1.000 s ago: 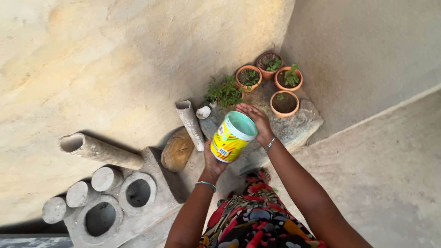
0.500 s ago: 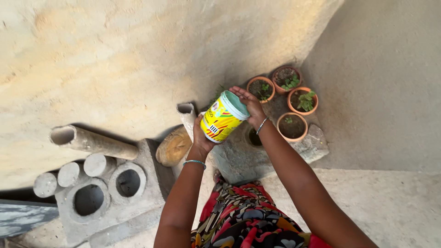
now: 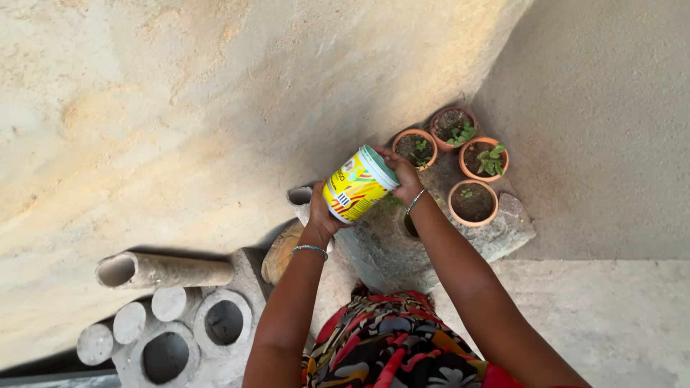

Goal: The person waters several small potted plants and garden plants using a small container and a bucket of water.

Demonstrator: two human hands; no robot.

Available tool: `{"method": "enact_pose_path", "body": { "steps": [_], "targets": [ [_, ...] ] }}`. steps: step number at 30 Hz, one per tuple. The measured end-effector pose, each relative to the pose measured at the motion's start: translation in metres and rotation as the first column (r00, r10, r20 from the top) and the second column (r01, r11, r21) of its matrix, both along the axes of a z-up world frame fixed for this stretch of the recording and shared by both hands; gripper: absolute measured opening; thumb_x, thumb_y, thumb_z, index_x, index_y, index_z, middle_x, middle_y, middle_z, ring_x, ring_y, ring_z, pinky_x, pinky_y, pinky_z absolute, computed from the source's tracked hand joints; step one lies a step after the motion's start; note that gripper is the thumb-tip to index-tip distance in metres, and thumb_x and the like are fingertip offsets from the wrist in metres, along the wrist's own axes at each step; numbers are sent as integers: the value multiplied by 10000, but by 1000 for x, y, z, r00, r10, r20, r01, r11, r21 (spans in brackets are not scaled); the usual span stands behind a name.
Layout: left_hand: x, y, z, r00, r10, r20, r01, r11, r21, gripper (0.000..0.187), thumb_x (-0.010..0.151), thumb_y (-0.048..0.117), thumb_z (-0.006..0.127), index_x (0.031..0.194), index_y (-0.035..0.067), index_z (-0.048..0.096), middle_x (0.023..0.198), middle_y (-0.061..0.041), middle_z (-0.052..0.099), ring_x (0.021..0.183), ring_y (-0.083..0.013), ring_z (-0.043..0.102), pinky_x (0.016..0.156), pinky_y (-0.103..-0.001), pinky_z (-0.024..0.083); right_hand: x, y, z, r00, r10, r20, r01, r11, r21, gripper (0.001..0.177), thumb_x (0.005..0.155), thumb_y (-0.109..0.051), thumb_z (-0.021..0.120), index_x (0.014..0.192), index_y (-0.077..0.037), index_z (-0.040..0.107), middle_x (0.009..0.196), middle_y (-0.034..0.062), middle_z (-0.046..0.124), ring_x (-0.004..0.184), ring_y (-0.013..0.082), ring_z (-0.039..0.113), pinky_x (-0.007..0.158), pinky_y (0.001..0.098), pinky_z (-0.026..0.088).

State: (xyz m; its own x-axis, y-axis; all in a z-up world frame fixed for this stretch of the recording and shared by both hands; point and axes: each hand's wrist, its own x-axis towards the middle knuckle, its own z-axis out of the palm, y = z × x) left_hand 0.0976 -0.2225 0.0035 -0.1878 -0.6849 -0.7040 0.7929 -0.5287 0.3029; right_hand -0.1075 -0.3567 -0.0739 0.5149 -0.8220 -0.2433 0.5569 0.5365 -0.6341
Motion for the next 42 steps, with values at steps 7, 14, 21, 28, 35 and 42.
{"method": "enact_pose_path", "body": {
  "steps": [7,14,21,28,35,42],
  "targets": [
    [4,-14,4,999,-46,11,45,999,23,631,949,677,341,1224,207,660,1194,-119,710,1070,-390,629,903,-666,432,-4,-6,-11,998,-48,-47,53,992,110,430,1037,-70,418,1442,18,533,1356,156,651,1191,257,656,1037,387,521],
    [5,-22,8,997,-67,23,67,998,17,642,941,700,350,1217,207,655,1176,-127,704,1050,-394,623,902,-665,421,-6,-19,-21,998,-55,-40,60,988,143,444,1050,-120,404,1452,34,514,1333,179,657,1169,273,664,1027,407,524],
    [7,-21,21,994,-55,93,51,998,44,669,930,707,354,1236,192,652,1194,-146,698,1077,-398,625,933,-669,416,0,-15,0,998,-52,-42,56,993,105,442,1071,-136,396,1459,43,509,1382,174,631,1221,264,637,1062,398,505],
    [19,-13,28,997,-45,68,42,998,45,688,916,724,346,1224,196,662,1191,-126,705,1080,-382,621,929,-648,413,15,-8,16,1000,20,-5,-19,995,101,475,1036,-141,390,1470,23,496,1393,178,623,1225,275,634,1069,399,497],
    [29,6,23,996,-53,75,49,997,65,692,914,751,347,1206,211,665,1181,-118,697,1069,-372,607,934,-633,400,24,2,-21,998,1,65,-9,991,130,438,1003,-62,475,1426,36,531,1318,162,665,1151,264,671,1031,392,537],
    [23,16,17,990,-87,110,78,993,88,704,900,753,341,1194,203,668,1154,-132,711,1048,-391,614,914,-658,400,14,15,-28,999,-30,14,27,982,185,423,1004,-64,492,1411,26,562,1323,137,674,1146,240,681,1030,374,533]
  ]
}}
